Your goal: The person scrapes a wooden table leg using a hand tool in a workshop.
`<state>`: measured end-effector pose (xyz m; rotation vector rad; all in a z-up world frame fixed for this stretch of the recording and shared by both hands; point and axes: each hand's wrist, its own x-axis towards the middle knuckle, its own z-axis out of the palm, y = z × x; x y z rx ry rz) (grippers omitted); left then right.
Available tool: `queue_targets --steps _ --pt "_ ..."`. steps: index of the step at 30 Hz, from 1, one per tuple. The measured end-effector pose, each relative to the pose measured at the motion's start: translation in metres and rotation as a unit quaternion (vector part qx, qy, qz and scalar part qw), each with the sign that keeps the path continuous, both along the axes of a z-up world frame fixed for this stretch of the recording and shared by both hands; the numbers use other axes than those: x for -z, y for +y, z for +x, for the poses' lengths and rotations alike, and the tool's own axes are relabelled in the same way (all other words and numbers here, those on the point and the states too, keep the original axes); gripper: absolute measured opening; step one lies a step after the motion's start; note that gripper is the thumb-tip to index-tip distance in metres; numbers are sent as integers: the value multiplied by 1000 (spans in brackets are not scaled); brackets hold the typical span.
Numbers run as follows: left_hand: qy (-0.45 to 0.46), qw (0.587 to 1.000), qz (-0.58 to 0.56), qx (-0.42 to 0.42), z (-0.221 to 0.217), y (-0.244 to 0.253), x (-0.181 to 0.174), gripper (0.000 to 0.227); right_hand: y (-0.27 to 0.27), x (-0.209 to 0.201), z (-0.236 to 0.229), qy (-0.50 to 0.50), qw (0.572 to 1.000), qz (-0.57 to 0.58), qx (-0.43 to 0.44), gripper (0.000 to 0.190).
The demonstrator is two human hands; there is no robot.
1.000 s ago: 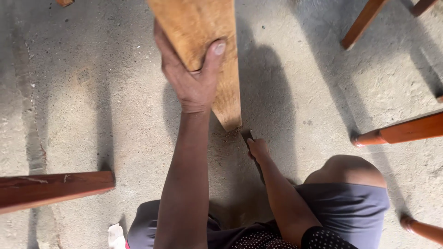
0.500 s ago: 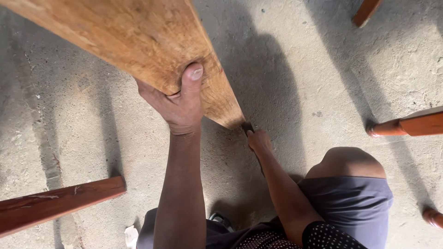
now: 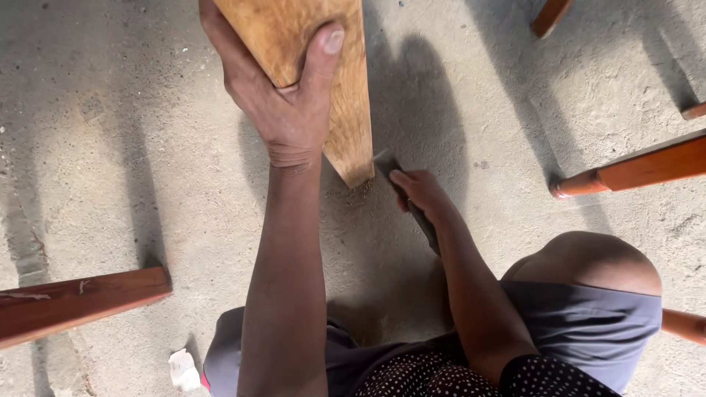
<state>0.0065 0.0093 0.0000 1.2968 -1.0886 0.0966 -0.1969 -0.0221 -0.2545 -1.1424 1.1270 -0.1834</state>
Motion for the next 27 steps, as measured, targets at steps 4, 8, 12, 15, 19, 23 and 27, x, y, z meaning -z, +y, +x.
queue_targets --steps 4,8,12,15,19,23,27 --pt "4 1000 6 13 -1 -3 -2 101 17 88 -4 95 985 109 91 41" --pt "50 998 -4 26 9 -9 15 103 44 117 19 194 980 52 -5 48" --pt "65 995 -68 40 17 -15 36 99 46 96 49 231 971 45 -46 55" --pt "60 996 -63 9 34 1 60 106 45 86 56 252 967 27 -39 58" --pt "123 992 -26 2 32 14 57 118 43 103 56 271 961 24 -56 60" --pt "188 982 -7 -10 22 13 44 137 38 99 52 274 961 17 -28 59" --pt "171 985 8 -33 23 15 44 140 35 103 54 294 955 7 -48 61"
